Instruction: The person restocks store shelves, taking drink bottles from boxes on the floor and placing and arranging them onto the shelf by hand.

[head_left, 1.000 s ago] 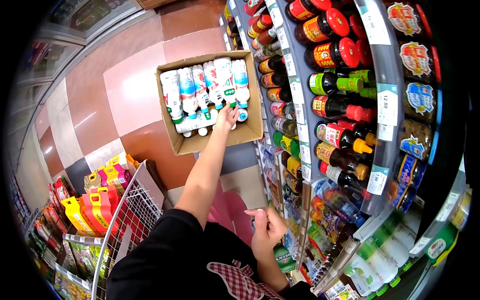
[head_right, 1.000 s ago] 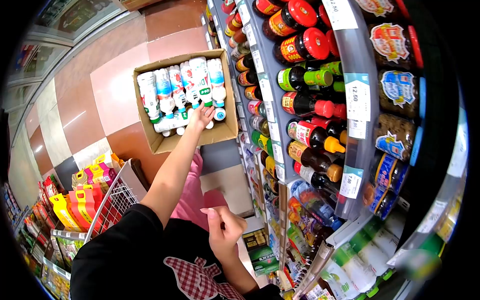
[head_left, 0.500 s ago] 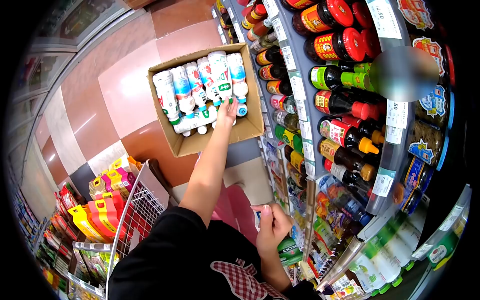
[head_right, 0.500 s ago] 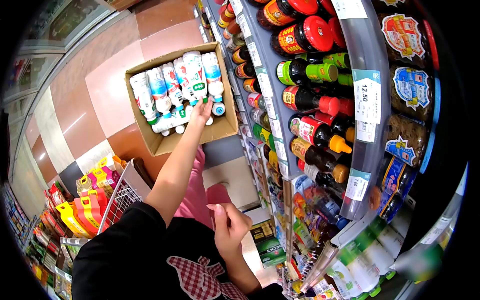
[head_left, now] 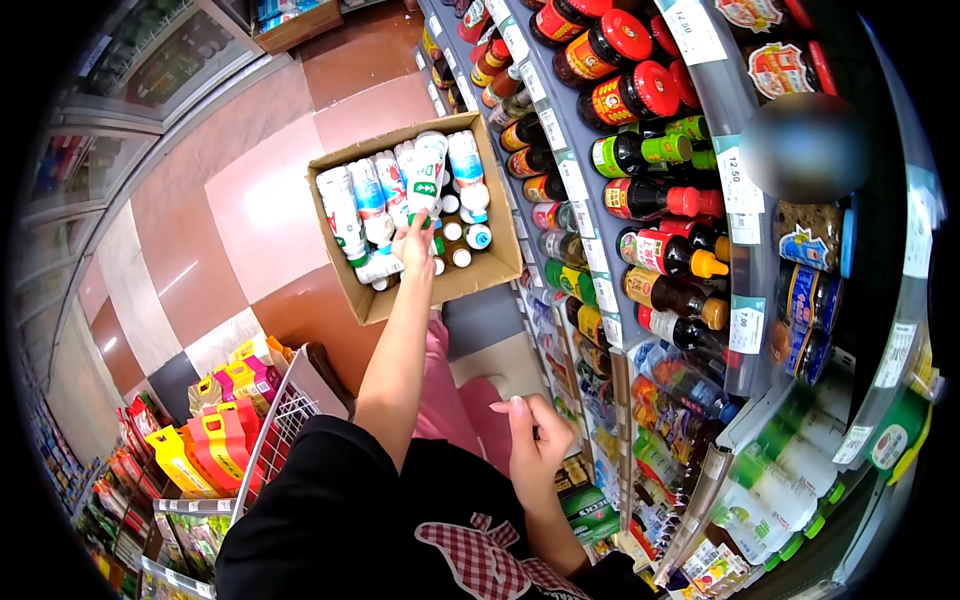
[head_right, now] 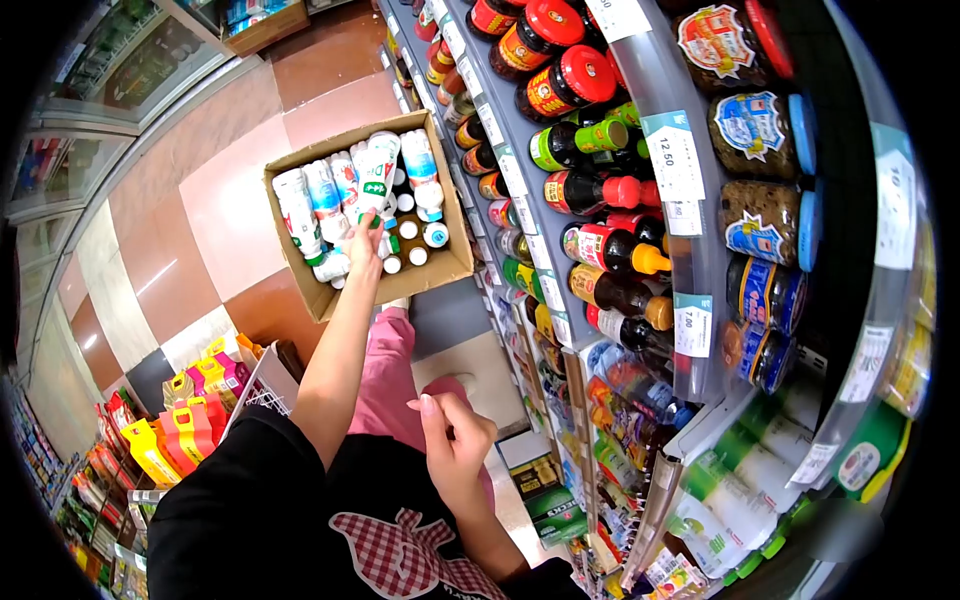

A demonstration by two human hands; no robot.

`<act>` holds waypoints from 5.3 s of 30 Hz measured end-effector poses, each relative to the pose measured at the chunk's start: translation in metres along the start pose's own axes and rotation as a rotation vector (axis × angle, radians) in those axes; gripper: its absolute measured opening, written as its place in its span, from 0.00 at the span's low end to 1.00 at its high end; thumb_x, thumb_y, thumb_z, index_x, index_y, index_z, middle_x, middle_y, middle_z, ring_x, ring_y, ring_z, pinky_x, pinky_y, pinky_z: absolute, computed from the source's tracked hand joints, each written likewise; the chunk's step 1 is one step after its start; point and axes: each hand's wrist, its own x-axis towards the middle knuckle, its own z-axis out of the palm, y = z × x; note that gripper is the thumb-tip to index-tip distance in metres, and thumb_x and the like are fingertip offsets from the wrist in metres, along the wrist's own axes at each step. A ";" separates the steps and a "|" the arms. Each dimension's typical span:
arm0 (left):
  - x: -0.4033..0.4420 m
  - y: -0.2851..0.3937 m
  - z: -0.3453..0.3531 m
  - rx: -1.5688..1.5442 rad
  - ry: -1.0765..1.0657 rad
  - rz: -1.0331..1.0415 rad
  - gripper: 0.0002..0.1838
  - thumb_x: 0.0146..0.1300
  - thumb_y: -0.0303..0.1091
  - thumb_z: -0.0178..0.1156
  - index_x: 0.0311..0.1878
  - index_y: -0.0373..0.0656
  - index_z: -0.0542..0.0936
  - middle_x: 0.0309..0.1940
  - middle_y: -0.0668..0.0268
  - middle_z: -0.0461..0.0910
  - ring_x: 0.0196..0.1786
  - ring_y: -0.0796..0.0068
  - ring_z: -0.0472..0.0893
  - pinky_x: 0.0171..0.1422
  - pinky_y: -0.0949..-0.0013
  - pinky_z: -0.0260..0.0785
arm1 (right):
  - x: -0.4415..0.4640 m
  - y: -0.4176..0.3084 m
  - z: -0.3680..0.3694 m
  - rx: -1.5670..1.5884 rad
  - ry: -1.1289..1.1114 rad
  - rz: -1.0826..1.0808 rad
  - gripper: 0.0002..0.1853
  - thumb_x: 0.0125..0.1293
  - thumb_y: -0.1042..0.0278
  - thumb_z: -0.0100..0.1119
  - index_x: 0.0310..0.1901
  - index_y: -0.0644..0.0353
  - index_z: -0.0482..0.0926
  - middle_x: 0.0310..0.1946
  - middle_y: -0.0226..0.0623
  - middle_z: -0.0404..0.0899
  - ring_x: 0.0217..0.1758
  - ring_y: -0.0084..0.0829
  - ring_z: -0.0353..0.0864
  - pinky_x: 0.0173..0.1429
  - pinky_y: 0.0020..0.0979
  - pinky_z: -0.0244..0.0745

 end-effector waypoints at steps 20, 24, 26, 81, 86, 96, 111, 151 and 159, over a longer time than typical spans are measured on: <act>-0.227 0.231 0.109 1.797 -0.883 1.297 0.24 0.32 0.41 0.77 0.29 0.34 0.80 0.30 0.48 0.83 0.36 0.44 0.83 0.44 0.50 0.78 | -0.027 -0.004 -0.023 -0.095 0.128 -0.248 0.15 0.62 0.70 0.68 0.51 0.61 0.81 0.36 0.37 0.81 0.33 0.31 0.80 0.38 0.32 0.75; -0.348 0.280 0.125 1.716 -1.124 1.370 0.19 0.34 0.39 0.73 0.29 0.37 0.80 0.25 0.50 0.82 0.33 0.49 0.84 0.42 0.53 0.77 | -0.019 0.008 -0.019 -0.128 0.229 -0.438 0.34 0.57 0.69 0.72 0.67 0.61 0.71 0.59 0.46 0.76 0.62 0.46 0.74 0.66 0.42 0.69; -0.389 0.294 0.131 1.679 -1.228 1.419 0.18 0.35 0.38 0.70 0.29 0.36 0.78 0.26 0.51 0.81 0.33 0.49 0.83 0.40 0.55 0.76 | -0.021 0.002 -0.021 -0.108 0.315 -0.519 0.39 0.56 0.68 0.73 0.69 0.62 0.68 0.64 0.48 0.73 0.66 0.49 0.71 0.71 0.45 0.64; -0.999 -0.004 -0.020 0.591 -2.719 1.083 0.24 0.59 0.37 0.71 0.54 0.33 0.77 0.49 0.58 0.83 0.47 0.68 0.81 0.48 0.65 0.75 | -0.440 0.042 -0.524 -0.205 1.692 -0.942 0.46 0.49 0.68 0.79 0.70 0.69 0.68 0.61 0.51 0.79 0.60 0.37 0.81 0.65 0.36 0.73; -1.008 -0.034 -0.031 0.405 -2.608 1.114 0.27 0.58 0.40 0.72 0.52 0.30 0.76 0.42 0.52 0.84 0.41 0.62 0.83 0.44 0.62 0.76 | -0.446 0.042 -0.542 -0.210 1.655 -0.971 0.44 0.50 0.69 0.79 0.70 0.67 0.69 0.59 0.49 0.81 0.57 0.36 0.83 0.62 0.36 0.74; -1.024 -0.041 -0.034 0.473 -2.528 1.009 0.26 0.57 0.40 0.74 0.47 0.26 0.78 0.33 0.51 0.86 0.34 0.65 0.87 0.38 0.66 0.79 | -0.440 0.047 -0.555 -0.212 1.664 -0.923 0.40 0.52 0.71 0.75 0.69 0.61 0.72 0.50 0.48 0.85 0.48 0.37 0.86 0.55 0.35 0.77; -1.032 -0.053 -0.002 0.535 -2.584 1.078 0.20 0.61 0.35 0.71 0.44 0.27 0.77 0.36 0.46 0.85 0.38 0.55 0.87 0.43 0.61 0.80 | -0.413 0.043 -0.574 -0.295 1.716 -0.861 0.41 0.54 0.71 0.73 0.71 0.60 0.68 0.53 0.53 0.83 0.48 0.47 0.87 0.49 0.37 0.80; -1.028 -0.075 0.000 0.743 -2.546 1.051 0.23 0.59 0.28 0.70 0.56 0.32 0.77 0.42 0.53 0.85 0.42 0.68 0.85 0.48 0.66 0.77 | -0.416 0.045 -0.563 -0.547 1.803 -0.501 0.42 0.49 0.79 0.71 0.69 0.59 0.67 0.58 0.44 0.77 0.52 0.46 0.84 0.48 0.40 0.81; -1.029 -0.081 0.008 0.705 -2.526 1.082 0.23 0.57 0.34 0.73 0.49 0.27 0.77 0.40 0.45 0.85 0.41 0.53 0.87 0.44 0.60 0.79 | -0.413 0.043 -0.569 -0.618 1.808 -0.449 0.40 0.50 0.78 0.71 0.68 0.61 0.67 0.57 0.45 0.77 0.51 0.48 0.83 0.46 0.42 0.81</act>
